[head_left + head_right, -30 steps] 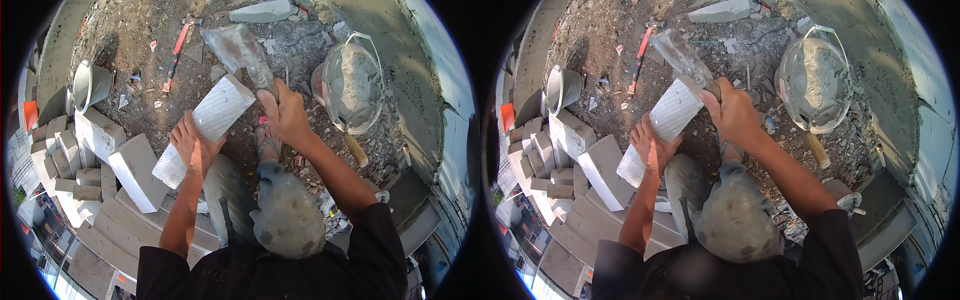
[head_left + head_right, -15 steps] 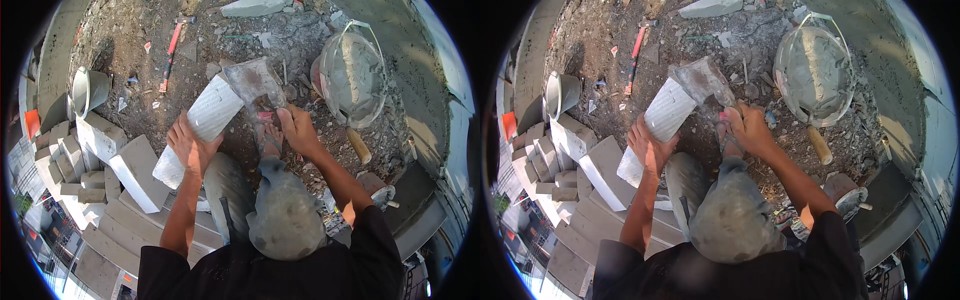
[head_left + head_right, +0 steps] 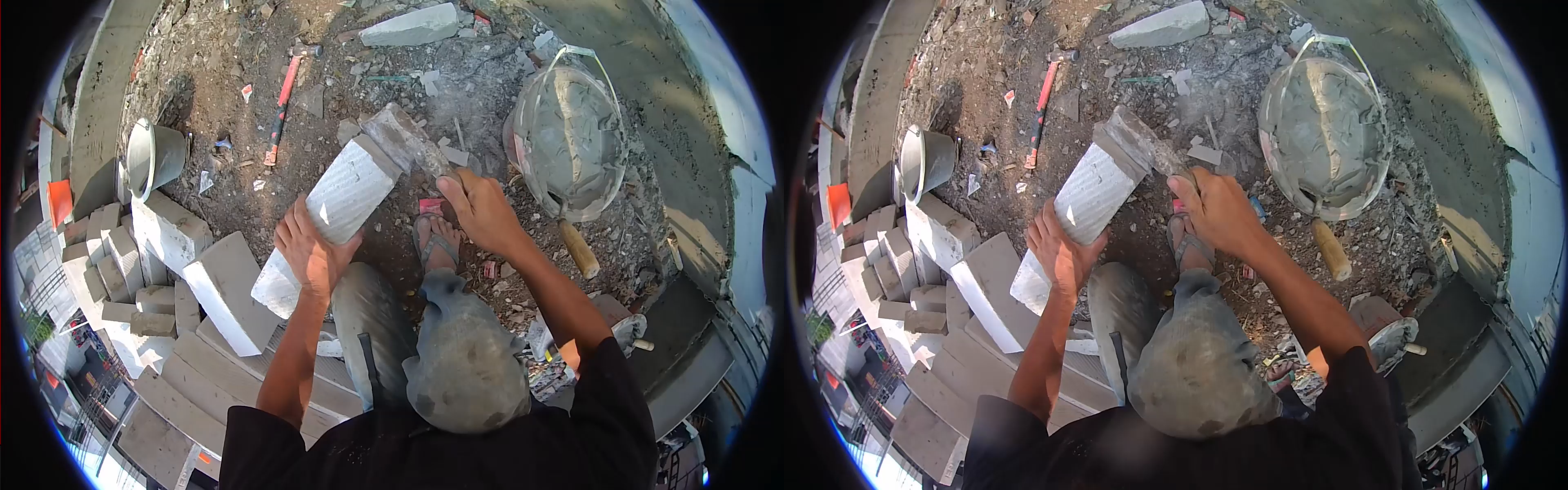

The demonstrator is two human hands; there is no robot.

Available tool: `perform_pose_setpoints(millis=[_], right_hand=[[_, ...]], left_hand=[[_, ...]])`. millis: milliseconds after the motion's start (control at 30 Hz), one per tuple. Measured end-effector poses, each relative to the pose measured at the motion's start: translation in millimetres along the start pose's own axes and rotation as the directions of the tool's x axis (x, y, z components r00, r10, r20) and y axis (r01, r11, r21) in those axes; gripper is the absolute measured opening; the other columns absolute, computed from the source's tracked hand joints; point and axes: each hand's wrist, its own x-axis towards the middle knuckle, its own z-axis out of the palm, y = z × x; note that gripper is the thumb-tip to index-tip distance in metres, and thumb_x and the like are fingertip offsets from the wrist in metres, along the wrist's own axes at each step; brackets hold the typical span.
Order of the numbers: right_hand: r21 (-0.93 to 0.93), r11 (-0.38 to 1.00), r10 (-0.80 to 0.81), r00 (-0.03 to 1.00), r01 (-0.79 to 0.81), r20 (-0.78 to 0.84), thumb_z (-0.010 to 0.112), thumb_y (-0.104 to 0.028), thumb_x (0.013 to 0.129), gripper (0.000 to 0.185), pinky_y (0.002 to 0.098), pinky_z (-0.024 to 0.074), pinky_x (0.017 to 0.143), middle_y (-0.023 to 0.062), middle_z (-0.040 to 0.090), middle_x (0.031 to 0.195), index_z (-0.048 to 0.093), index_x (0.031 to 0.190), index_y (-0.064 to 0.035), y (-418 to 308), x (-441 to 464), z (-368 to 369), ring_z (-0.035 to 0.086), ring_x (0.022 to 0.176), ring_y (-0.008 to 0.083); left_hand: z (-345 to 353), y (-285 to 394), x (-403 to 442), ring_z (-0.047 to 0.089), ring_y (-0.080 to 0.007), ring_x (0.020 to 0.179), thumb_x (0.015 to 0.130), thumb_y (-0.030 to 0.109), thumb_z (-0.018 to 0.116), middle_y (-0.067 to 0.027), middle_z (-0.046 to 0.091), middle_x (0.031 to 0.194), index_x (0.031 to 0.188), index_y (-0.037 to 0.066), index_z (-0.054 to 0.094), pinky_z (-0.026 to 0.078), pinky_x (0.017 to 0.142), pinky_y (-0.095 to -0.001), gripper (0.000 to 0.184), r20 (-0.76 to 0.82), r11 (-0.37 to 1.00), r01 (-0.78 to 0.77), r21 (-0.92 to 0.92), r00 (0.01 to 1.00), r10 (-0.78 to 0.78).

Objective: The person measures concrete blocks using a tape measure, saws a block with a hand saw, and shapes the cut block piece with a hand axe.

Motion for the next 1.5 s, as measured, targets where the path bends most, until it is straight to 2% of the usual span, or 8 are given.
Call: perform_pose_setpoints(millis=[200,367,667,767,933,1133,1333,1500], right_hand=[[0.676,0.650,-0.163,0.932,0.348,-0.324,0.049,-0.045,0.108,0.050,0.0312,0.0385,0.049,0.0094,0.055,0.065,0.055,0.097,0.0033,-92.0,26.0,-39.7,0.051,0.051,0.0149],[-0.450,0.893,0.139,0.967,-0.029,0.214,0.049,-0.040,0.108,0.049,0.0389,0.0472,0.058,0.0221,0.062,0.072,0.061,0.096,0.0064,-0.2,27.7,32.8,0.062,0.060,0.0267],[0.698,0.712,0.037,0.988,0.078,-0.148,0.045,-0.048,0.109,0.055,0.0234,0.0335,0.044,0.0010,0.048,0.060,0.050,0.077,-0.0041,-105.3,42.7,-43.9,0.042,0.047,0.0083],[0.708,0.593,-0.158,0.917,0.384,-0.366,0.046,-0.046,0.109,0.054,0.0266,0.0372,0.045,0.0033,0.050,0.060,0.053,0.080,-0.0013,-70.7,38.4,-19.3,0.047,0.049,0.0104],[-0.037,0.999,0.044,0.988,-0.039,0.147,0.049,-0.048,0.108,0.059,0.0390,0.0466,0.055,0.0100,0.061,0.071,0.057,0.089,0.0066,-21.7,41.4,-8.2,0.062,0.063,0.0177],[0.700,0.662,-0.115,0.958,0.270,-0.261,0.044,-0.055,0.107,0.056,0.0274,0.0370,0.049,-0.0011,0.046,0.064,0.053,0.086,-0.0047,-142.1,51.2,-47.3,0.043,0.053,0.0096],[-0.057,0.994,0.102,0.978,-0.093,0.183,0.050,-0.045,0.108,0.057,0.0434,0.0463,0.062,0.0221,0.052,0.065,0.056,0.087,0.0079,-10.9,31.9,5.9,0.059,0.061,0.0259],[0.471,0.881,-0.017,0.998,0.047,-0.067,0.044,-0.048,0.110,0.055,0.0296,0.0388,0.051,0.0045,0.049,0.062,0.053,0.084,-0.0005,-105.0,36.9,-42.0,0.047,0.053,0.0119]], left_hand=[[-5.2,-5.6,-12.8,0.050,-0.0361,0.121,0.054,0.046,0.093,-0.0142,0.056,0.129,0.145,0.005,0.044,0.034,0.110,-0.0481,0.110,0.069,1.000,0.016,0.009,0.997,-0.017],[-10.5,-3.2,-16.6,0.050,-0.0382,0.122,0.057,0.045,0.093,-0.0148,0.056,0.129,0.145,0.005,0.044,0.035,0.109,-0.0498,0.108,0.059,1.000,0.016,-0.026,0.998,-0.014],[-5.9,-3.9,-13.0,0.051,-0.0351,0.118,0.056,0.045,0.091,-0.0134,0.057,0.128,0.144,0.007,0.046,0.034,0.108,-0.0492,0.106,0.031,0.999,0.017,-0.043,0.999,-0.016],[-6.2,-2.3,-9.3,0.051,-0.0350,0.117,0.057,0.044,0.090,-0.0138,0.057,0.126,0.145,0.007,0.046,0.034,0.108,-0.0493,0.105,0.031,0.998,0.011,-0.054,0.999,-0.010],[-2.0,5.3,-9.5,0.051,-0.0353,0.116,0.056,0.043,0.091,-0.0138,0.057,0.126,0.144,0.006,0.047,0.034,0.108,-0.0505,0.104,-0.001,0.995,0.042,-0.095,0.999,-0.042],[-5.5,9.1,-33.4,0.051,-0.0371,0.115,0.055,0.042,0.092,-0.0145,0.057,0.129,0.142,0.004,0.048,0.032,0.109,-0.0530,0.104,-0.008,0.997,0.033,-0.076,0.999,-0.034],[-6.8,7.0,-37.3,0.050,-0.0380,0.118,0.054,0.036,0.094,-0.0146,0.055,0.134,0.142,0.003,0.046,0.031,0.111,-0.0530,0.105,0.022,0.994,0.025,-0.102,1.000,-0.023],[-3.6,10.9,-38.3,0.049,-0.0386,0.120,0.053,0.032,0.094,-0.0143,0.055,0.134,0.143,0.004,0.044,0.030,0.112,-0.0539,0.107,0.041,0.990,0.069,-0.124,0.997,-0.064]])
